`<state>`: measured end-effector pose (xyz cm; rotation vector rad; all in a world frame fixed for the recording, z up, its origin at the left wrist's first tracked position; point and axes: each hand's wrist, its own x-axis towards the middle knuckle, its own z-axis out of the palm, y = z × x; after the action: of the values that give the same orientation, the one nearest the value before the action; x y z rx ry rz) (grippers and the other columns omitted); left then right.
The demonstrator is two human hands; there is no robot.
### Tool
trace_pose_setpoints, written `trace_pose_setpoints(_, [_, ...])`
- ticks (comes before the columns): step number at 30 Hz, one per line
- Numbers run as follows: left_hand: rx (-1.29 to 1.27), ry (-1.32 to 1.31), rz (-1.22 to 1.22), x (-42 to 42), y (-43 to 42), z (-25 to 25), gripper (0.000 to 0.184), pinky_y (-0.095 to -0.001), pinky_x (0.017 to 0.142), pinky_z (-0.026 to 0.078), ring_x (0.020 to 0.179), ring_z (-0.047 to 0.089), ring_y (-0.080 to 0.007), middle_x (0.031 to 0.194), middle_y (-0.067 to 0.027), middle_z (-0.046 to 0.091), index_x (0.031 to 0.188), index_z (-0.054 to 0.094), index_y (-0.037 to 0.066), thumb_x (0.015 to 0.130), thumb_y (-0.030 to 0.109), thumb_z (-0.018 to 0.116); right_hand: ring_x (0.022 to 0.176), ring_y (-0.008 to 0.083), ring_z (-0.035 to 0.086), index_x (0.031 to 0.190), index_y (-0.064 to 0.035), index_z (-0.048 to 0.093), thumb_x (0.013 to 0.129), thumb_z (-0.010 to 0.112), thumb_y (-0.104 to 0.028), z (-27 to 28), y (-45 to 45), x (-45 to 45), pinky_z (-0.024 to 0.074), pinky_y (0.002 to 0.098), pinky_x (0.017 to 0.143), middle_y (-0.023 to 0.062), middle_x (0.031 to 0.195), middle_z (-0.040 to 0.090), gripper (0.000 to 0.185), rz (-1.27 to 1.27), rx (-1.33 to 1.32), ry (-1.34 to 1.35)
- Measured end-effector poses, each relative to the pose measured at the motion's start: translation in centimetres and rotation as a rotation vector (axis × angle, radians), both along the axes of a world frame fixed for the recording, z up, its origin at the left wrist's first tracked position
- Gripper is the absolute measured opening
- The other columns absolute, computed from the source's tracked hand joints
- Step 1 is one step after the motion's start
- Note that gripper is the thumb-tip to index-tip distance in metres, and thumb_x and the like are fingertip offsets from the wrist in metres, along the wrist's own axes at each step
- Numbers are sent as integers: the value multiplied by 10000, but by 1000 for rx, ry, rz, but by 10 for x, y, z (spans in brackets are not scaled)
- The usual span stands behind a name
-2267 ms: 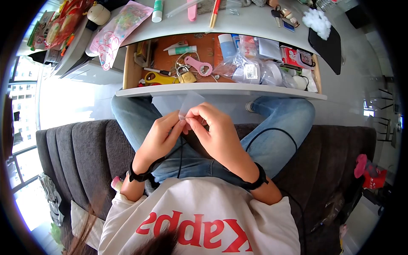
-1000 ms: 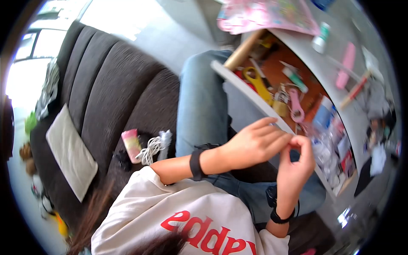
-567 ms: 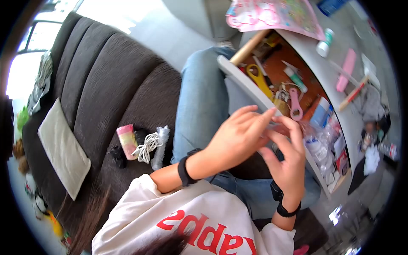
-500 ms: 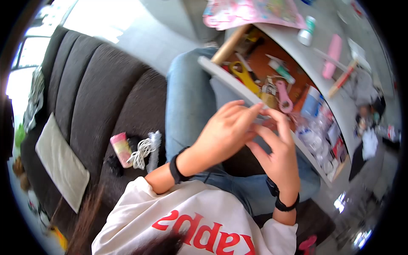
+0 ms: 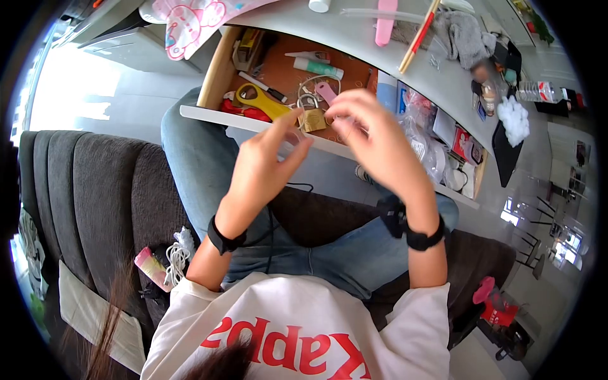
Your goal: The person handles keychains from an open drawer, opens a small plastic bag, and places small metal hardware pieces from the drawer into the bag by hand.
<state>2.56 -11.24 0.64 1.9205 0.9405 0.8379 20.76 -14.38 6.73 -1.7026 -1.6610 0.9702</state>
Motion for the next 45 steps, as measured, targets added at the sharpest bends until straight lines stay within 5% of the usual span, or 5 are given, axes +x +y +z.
trace_pose_setpoints(8, [-181,-200,-55,6,22,0,464,-248,660,472,670,572,-125,728,-65,597,1241,480,32,803,20,634,1046,375,527,1209,-14,462,845,544,-145,-120,79,73,425,419,880,222,1140,542,396,-13,-70,-724])
trace_pose_setpoints(19, [-85,-10,-102,5,46,-13,414,-376,577,486,671,612,-311,760,-146,606,1174,476,47,779,62,598,750,368,586,938,17,589,802,592,-119,-158,107,104,475,407,711,194,819,620,192,-125,253,-937])
trace_pose_setpoints(29, [-173,111,-129,-1,39,-7,355,-413,567,487,660,604,-362,746,-185,608,1113,479,31,779,71,594,706,186,585,915,1,580,795,600,-37,-169,93,111,475,307,655,89,760,603,127,-180,156,-534])
trace_pose_setpoints(42, [-196,96,-135,-3,35,-7,319,-399,552,485,639,604,-348,738,-169,610,1084,488,50,788,62,606,646,154,587,873,7,566,796,627,-75,-162,90,104,479,292,595,77,765,607,128,-115,-43,-465])
trace_pose_setpoints(45, [-198,95,-138,-3,34,-8,317,-393,549,485,637,606,-341,739,-167,611,1081,490,55,787,59,608,738,139,602,942,6,576,837,594,-84,-153,94,104,500,262,664,70,888,608,139,-264,-282,18])
